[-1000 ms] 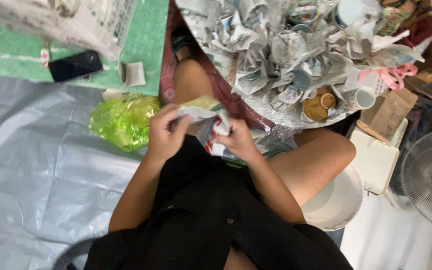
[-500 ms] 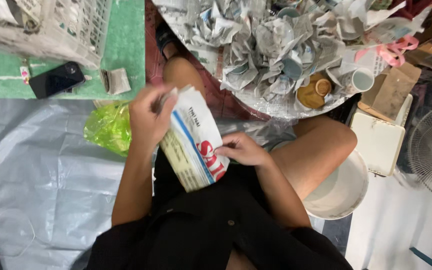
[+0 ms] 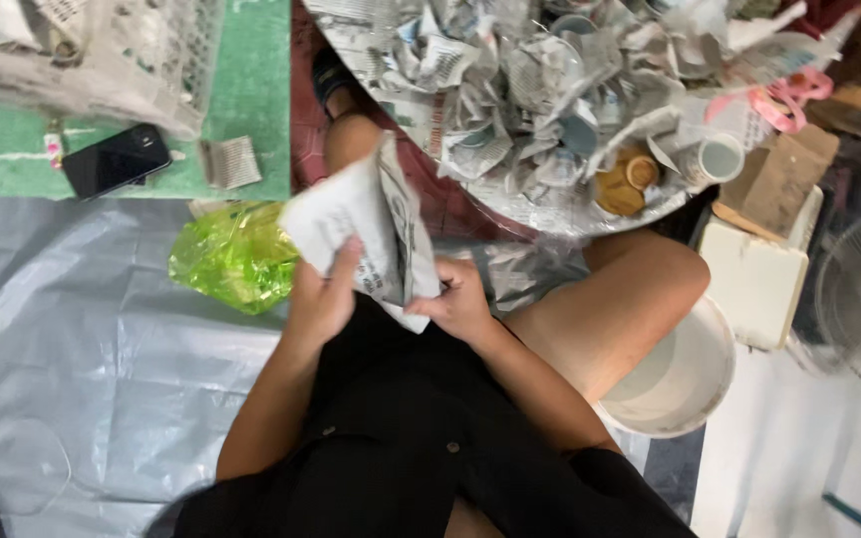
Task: The person sits on the floor and wraps small ceramic bowls and cups with newspaper. They fold the paper around each item to create a protective bundle and place the finished packages into a nearby pile.
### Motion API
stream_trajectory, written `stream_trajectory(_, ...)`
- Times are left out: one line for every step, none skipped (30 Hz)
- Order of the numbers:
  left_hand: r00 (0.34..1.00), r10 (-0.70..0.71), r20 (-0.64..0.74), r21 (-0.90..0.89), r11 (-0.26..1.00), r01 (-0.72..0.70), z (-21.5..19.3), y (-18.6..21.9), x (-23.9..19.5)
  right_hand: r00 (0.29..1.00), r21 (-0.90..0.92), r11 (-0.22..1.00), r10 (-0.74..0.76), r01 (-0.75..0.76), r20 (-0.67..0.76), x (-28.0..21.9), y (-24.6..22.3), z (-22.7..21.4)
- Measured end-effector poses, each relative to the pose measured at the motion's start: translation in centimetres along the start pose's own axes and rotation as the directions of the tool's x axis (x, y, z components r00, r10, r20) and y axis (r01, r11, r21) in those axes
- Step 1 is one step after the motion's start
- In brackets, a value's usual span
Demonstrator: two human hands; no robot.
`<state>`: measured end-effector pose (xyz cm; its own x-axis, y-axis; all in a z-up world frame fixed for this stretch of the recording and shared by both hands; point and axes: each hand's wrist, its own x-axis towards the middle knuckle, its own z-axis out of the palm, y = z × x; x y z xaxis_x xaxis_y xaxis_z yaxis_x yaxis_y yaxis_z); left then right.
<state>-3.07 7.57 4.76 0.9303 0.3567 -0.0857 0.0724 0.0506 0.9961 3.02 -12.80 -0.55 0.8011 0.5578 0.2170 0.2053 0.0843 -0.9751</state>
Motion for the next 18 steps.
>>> stream_trajectory(0.999,-0.014,-0.050,0.038,0.999,0.015,-0.6,-0.5,0.1,0.999,0.082,0.997,0.019,-0.015,-0.043,-0.8,0.9,-0.2)
stream_trajectory(0.997,0.044,-0.063,0.007,0.999,-0.043,-1.2,-0.8,0.0,0.982,0.127,0.990,0.087,-0.066,-0.166,-1.9,1.8,-0.3)
stream_trajectory(0.992,0.106,-0.076,-0.026,0.994,-0.108,-1.7,-0.9,-0.2,0.947,0.175,0.979,0.149,-0.102,-0.286,-2.7,2.7,-0.3)
stream_trajectory(0.982,0.166,-0.090,-0.059,0.983,-0.172,-2.0,-0.8,-0.2,0.893,0.229,0.965,0.212,-0.127,-0.398,-3.3,3.7,-0.5)
stream_trajectory(0.979,0.178,-0.100,-0.127,0.974,-0.190,-2.0,-0.8,-0.2,0.872,0.223,0.966,0.220,-0.132,-0.437,-3.6,4.7,-0.9)
stream_trajectory(0.976,0.187,-0.111,-0.194,0.959,-0.206,-1.9,-0.8,-0.1,0.850,0.218,0.966,0.228,-0.137,-0.476,-3.6,5.5,-1.3)
stream_trajectory(0.972,0.199,-0.125,-0.259,0.939,-0.225,-1.7,-0.9,0.0,0.828,0.214,0.967,0.232,-0.138,-0.511,-3.8,6.0,-1.8)
stream_trajectory(0.969,0.216,-0.124,-0.223,0.945,-0.239,-1.4,-0.9,-0.2,0.847,0.217,0.969,0.211,-0.116,-0.488,-4.1,6.0,-2.2)
stream_trajectory(0.964,0.235,-0.125,-0.185,0.949,-0.255,-1.1,-0.7,-0.2,0.866,0.222,0.971,0.189,-0.093,-0.463,-4.0,5.7,-2.5)
stream_trajectory(0.959,0.254,-0.125,-0.146,0.951,-0.271,-0.9,-0.5,-0.2,0.884,0.228,0.971,0.166,-0.069,-0.438,-3.8,5.0,-2.8)
stream_trajectory(0.964,0.250,-0.094,-0.111,0.959,-0.259,-0.7,-0.3,-0.2,0.899,0.196,0.980,0.116,-0.034,-0.423,-3.6,4.2,-3.1)
stream_trajectory(0.968,0.244,-0.064,-0.075,0.966,-0.249,-0.5,-0.1,-0.2,0.912,0.165,0.986,0.066,0.002,-0.406,-3.3,3.4,-3.3)
stream_trajectory(0.971,0.234,-0.038,-0.037,0.971,-0.235,-0.2,0.0,-0.3,0.924,0.136,0.990,0.022,0.033,-0.383,-3.2,2.7,-3.2)
stream_trajectory(0.968,0.251,0.011,0.047,0.967,-0.252,0.1,0.3,-0.4,0.930,0.210,0.976,0.032,0.049,-0.366,-3.0,2.2,-3.1)
stream_trajectory(0.962,0.266,0.057,0.129,0.954,-0.271,0.4,0.6,-0.5,0.939,0.283,0.957,0.040,0.063,-0.343,-2.7,1.9,-3.0)
stream_trajectory(0.955,0.277,0.104,0.210,0.933,-0.293,0.7,1.1,-0.5,0.947,0.355,0.932,0.045,0.076,-0.319,-2.6,1.8,-3.1)
stream_trajectory(0.953,0.271,0.136,0.263,0.917,-0.299,0.9,1.5,-0.6,0.937,0.320,0.945,0.052,0.066,-0.346,-2.7,1.9,-3.2)
stream_trajectory(0.950,0.264,0.168,0.315,0.899,-0.305,1.1,1.9,-0.7,0.926,0.285,0.957,0.058,0.054,-0.372,-2.8,2.0,-3.3)
